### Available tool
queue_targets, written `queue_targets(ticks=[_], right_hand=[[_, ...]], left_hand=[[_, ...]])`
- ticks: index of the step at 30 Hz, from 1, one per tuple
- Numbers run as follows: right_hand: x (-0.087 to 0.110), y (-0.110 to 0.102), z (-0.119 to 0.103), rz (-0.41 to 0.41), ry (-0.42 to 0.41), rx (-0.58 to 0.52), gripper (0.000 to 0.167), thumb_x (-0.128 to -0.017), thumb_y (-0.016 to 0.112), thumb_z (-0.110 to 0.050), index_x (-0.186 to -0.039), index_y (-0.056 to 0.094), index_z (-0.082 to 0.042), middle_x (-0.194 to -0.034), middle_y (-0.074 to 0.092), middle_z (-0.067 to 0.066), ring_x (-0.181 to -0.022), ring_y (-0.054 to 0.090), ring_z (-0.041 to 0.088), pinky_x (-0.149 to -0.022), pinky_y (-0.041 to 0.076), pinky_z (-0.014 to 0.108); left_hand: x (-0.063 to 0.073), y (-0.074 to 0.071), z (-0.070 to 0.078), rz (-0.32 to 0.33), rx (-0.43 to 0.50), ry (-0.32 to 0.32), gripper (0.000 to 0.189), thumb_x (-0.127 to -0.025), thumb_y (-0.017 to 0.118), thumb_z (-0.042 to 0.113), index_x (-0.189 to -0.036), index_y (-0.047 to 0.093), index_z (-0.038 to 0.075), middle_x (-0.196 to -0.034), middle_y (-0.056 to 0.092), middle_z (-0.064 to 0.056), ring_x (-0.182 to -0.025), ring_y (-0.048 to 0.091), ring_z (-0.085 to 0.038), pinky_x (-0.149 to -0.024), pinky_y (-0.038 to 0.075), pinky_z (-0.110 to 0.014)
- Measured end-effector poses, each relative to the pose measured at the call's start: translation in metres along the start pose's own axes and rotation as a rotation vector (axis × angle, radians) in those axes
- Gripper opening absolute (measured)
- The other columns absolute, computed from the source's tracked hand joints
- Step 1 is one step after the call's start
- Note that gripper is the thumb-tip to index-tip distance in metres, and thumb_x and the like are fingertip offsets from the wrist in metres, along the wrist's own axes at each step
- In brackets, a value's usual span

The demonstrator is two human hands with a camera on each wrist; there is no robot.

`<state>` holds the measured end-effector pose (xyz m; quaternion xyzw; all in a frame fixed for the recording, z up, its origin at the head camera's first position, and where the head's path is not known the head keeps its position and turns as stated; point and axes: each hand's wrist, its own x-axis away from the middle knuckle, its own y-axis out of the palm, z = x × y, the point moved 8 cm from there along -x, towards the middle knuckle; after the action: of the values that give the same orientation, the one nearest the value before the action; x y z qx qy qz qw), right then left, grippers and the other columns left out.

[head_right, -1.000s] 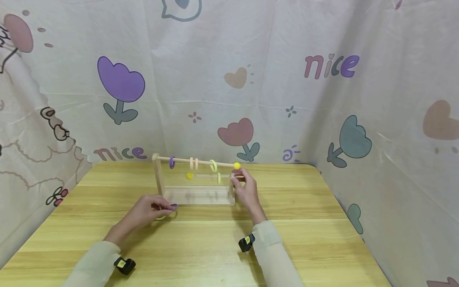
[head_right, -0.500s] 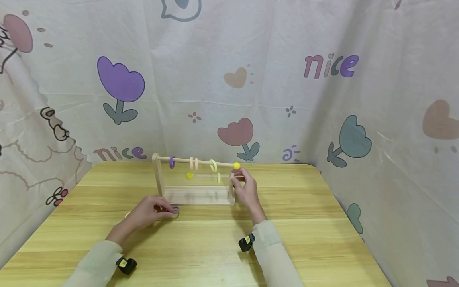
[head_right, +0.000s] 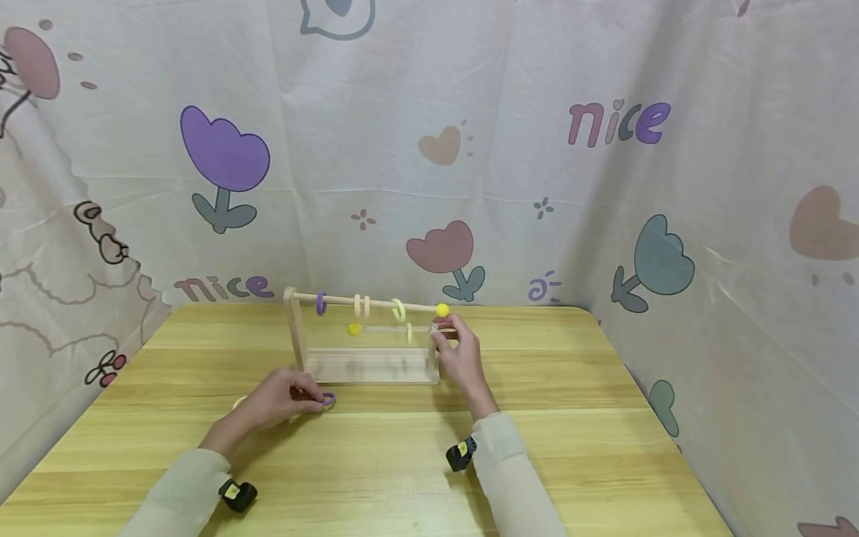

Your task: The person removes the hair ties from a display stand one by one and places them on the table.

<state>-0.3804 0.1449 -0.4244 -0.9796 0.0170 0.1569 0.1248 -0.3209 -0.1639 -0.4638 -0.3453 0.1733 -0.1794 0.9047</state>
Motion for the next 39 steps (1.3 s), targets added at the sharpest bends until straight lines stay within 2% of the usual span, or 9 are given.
queue_targets(ticks=[11,14,21,28,35,39], right_hand=[[0.000,-0.001,0.000,0.011,-0.002,0.010,0.021,-0.100,0.064,-0.003,-0.121,0.065,-0.004,-0.118,0.066,0.018,-0.107,0.064,0.033,-0.082,0.064,0.038],[0.001,-0.001,0.001,0.013,0.004,0.007,0.021,-0.100,0.065,-0.003,-0.121,0.066,-0.004,-0.119,0.066,0.018,-0.107,0.064,0.033,-0.083,0.064,0.040],[0.002,0.001,-0.007,0.003,0.030,0.002,0.025,-0.101,0.062,0.000,-0.125,0.062,0.005,-0.122,0.063,0.025,-0.110,0.063,0.038,-0.090,0.061,0.055],[0.011,-0.002,-0.031,-0.011,0.027,0.013,0.024,-0.100,0.062,0.001,-0.124,0.062,0.007,-0.120,0.065,0.024,-0.108,0.064,0.036,-0.088,0.062,0.050],[0.011,-0.002,-0.030,-0.003,0.038,-0.009,0.023,-0.100,0.062,0.002,-0.123,0.062,0.006,-0.120,0.064,0.025,-0.108,0.063,0.036,-0.090,0.061,0.054],[0.010,-0.001,-0.028,-0.005,0.034,-0.006,0.024,-0.100,0.062,0.002,-0.123,0.063,0.006,-0.120,0.064,0.025,-0.107,0.063,0.035,-0.089,0.062,0.052]], left_hand=[[-0.001,0.001,-0.004,-0.038,-0.009,-0.039,0.005,-0.082,0.086,0.009,-0.085,0.083,0.012,-0.083,0.075,0.003,-0.079,0.056,-0.010,-0.069,0.050,-0.020],[-0.001,0.002,-0.006,-0.046,-0.010,-0.047,0.005,-0.083,0.086,0.010,-0.084,0.082,0.013,-0.084,0.075,0.004,-0.083,0.057,-0.013,-0.073,0.053,-0.022],[-0.003,0.001,-0.009,-0.064,-0.027,-0.055,0.007,-0.083,0.086,0.011,-0.083,0.082,0.016,-0.085,0.075,0.006,-0.086,0.058,-0.017,-0.077,0.054,-0.026],[-0.003,0.000,-0.008,-0.074,-0.043,-0.038,0.007,-0.082,0.086,0.010,-0.083,0.082,0.016,-0.084,0.074,0.007,-0.087,0.058,-0.017,-0.078,0.054,-0.027],[-0.002,0.001,-0.006,-0.094,-0.051,-0.009,0.006,-0.083,0.085,0.008,-0.083,0.081,0.012,-0.082,0.072,0.006,-0.079,0.058,-0.010,-0.075,0.054,-0.027],[-0.001,0.000,-0.004,-0.091,-0.051,0.005,0.006,-0.083,0.085,0.006,-0.082,0.080,0.011,-0.081,0.072,0.005,-0.077,0.058,-0.010,-0.073,0.055,-0.027]])
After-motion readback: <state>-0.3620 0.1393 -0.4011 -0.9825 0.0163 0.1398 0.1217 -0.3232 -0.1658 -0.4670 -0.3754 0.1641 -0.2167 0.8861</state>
